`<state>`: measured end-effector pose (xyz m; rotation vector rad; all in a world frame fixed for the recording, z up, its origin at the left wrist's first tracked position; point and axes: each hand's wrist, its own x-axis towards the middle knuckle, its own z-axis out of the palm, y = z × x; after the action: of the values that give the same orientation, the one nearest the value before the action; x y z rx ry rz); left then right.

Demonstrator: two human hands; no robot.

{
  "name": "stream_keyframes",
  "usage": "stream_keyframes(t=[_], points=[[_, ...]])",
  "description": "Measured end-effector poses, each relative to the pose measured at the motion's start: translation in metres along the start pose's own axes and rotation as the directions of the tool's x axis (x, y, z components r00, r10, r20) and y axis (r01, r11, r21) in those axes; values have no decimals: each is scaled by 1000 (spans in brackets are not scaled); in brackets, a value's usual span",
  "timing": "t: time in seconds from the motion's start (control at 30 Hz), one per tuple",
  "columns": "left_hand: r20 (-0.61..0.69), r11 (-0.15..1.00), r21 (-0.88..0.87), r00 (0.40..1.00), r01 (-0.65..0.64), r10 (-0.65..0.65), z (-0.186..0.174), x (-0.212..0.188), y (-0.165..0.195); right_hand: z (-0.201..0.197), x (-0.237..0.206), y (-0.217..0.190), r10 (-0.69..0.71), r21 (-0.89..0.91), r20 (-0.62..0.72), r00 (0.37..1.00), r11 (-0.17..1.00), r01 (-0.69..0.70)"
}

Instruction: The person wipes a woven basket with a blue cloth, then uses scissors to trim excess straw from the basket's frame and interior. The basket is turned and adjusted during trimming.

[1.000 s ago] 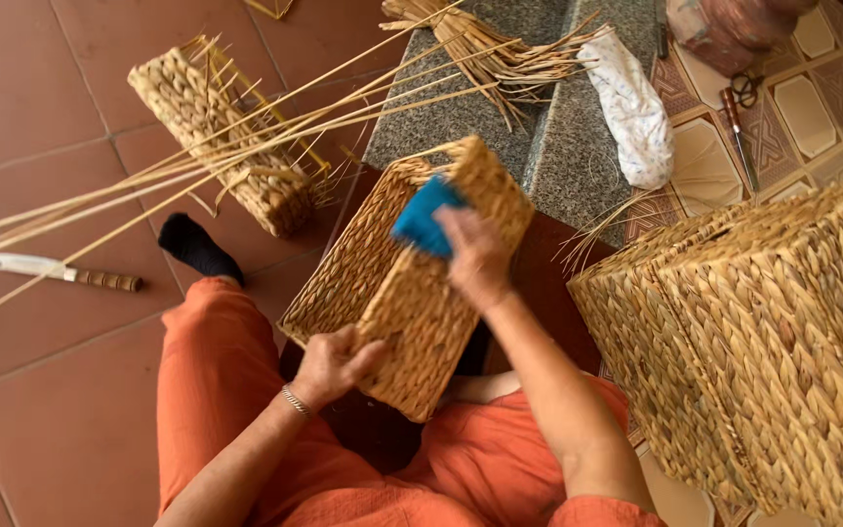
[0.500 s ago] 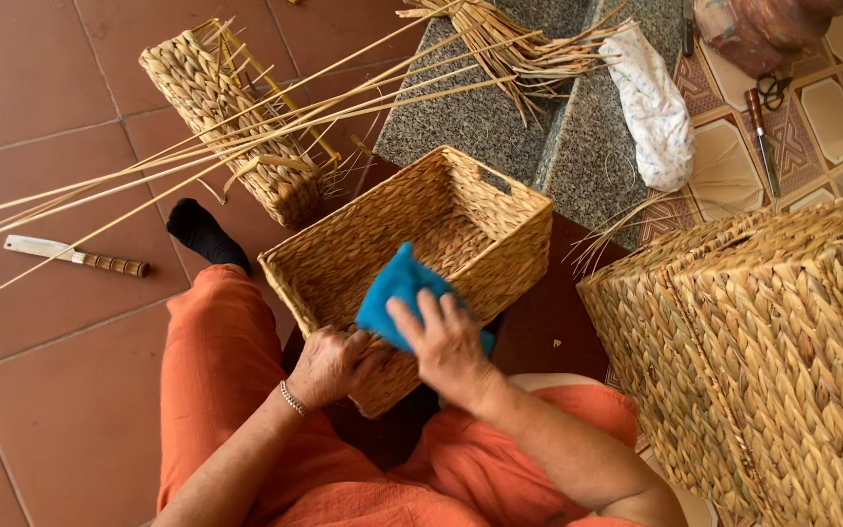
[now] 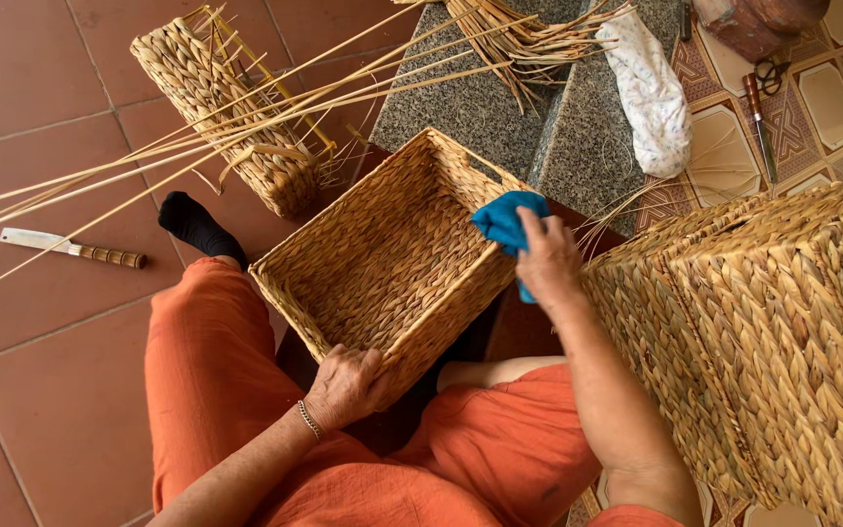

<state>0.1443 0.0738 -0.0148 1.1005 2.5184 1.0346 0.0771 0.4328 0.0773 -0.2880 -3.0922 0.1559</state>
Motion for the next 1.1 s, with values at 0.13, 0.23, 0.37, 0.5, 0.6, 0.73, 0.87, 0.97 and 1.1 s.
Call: stream_keyframes(t=[0.13, 0.23, 0.37, 0.5, 0.6, 0.73, 0.87, 0.97, 1.1], points=[[98, 987, 129, 992, -91, 78, 22, -16, 3, 17, -23, -32, -75, -57, 69, 995, 995, 79], [77, 978, 167, 990, -127, 116, 42, -31, 10, 18, -31, -35, -143, 36, 44, 989, 989, 141], [120, 990, 104, 989, -99, 86, 71, -33, 14, 29, -16, -15, -44, 102, 250, 967, 995, 19], [219, 995, 85, 975, -59, 39, 80, -30, 4, 51, 0, -1, -50, 45, 387, 921, 998, 35], [322, 993, 112, 947, -43, 4, 74, -30, -7, 65, -2, -22, 71, -142, 550, 832, 990, 10], [267, 1000, -8, 964, -11, 12, 65, -29, -9, 69, -66, -82, -193, -163, 672, 715, 903, 397], [375, 992, -101, 926, 81, -38, 52, -25, -12, 65, -129, -120, -496, 183, 540, 680, 858, 481], [231, 981, -175, 972, 85, -43, 35, -19, -28, 60, -117, -99, -496, 267, 457, 739, 868, 418], [-384, 986, 28, 912, 165, -142, 1, -6, -69, 54, -50, -36, -76, -91, 589, 804, 983, 159]])
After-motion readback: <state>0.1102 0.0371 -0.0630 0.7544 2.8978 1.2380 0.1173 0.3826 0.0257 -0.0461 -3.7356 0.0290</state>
